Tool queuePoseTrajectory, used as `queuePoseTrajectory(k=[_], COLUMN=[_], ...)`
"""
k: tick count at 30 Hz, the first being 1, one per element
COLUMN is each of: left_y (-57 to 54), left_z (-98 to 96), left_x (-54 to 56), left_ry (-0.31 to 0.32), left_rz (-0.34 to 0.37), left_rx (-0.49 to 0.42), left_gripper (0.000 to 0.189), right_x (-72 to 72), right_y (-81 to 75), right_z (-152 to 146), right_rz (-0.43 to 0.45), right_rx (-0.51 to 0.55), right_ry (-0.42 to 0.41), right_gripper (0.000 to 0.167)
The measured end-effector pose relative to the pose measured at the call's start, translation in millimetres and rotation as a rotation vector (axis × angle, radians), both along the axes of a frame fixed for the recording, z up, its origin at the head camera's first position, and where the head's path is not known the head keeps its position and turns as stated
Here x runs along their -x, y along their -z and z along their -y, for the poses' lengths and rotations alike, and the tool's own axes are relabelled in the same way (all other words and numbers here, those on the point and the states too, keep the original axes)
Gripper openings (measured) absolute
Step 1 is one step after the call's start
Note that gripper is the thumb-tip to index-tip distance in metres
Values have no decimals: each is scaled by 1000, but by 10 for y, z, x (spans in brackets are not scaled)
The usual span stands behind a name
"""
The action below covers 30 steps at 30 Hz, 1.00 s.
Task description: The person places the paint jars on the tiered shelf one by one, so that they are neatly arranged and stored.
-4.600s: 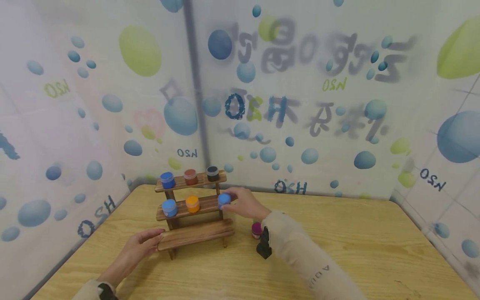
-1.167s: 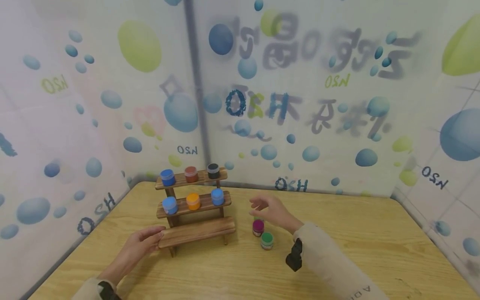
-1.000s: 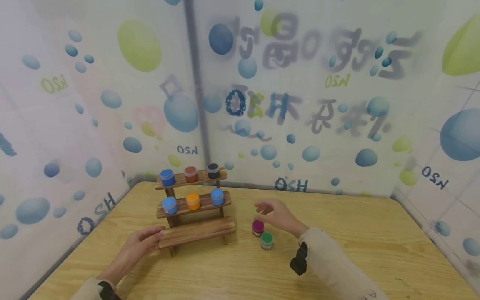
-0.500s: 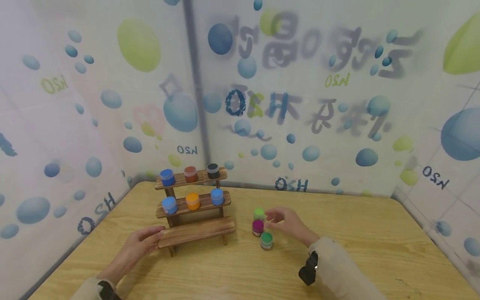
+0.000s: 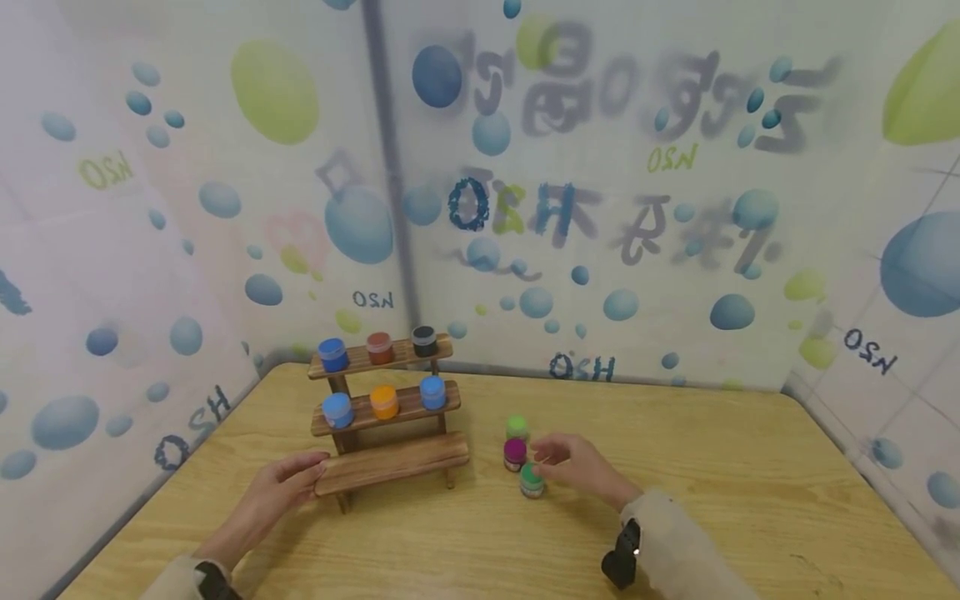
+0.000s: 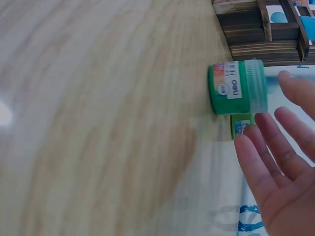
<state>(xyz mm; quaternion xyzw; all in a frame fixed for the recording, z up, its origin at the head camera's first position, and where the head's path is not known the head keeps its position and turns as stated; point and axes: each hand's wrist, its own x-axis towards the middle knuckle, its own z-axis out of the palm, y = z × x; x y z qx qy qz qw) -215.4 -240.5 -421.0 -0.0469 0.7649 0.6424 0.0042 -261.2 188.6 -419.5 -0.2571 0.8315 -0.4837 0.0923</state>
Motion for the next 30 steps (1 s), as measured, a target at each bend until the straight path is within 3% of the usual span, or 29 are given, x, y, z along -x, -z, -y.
queuePoseTrajectory(k=[7, 16, 30], left_y=[-30, -45, -40], left_z=[-34, -34, -38], left_x=[-3, -17, -12], left_ry=[-33, -27, -31], left_rz=[23, 29, 21], left_rx=[12, 12, -5], left_gripper=[35, 37, 39], right_x=[-31, -61, -54], right_y=[57, 79, 116], right_z=[12, 18, 48], right_rz=[39, 36, 69], right_rx=[9, 11, -6], right_ry=[-14, -60, -56], right_gripper=[39, 38, 42])
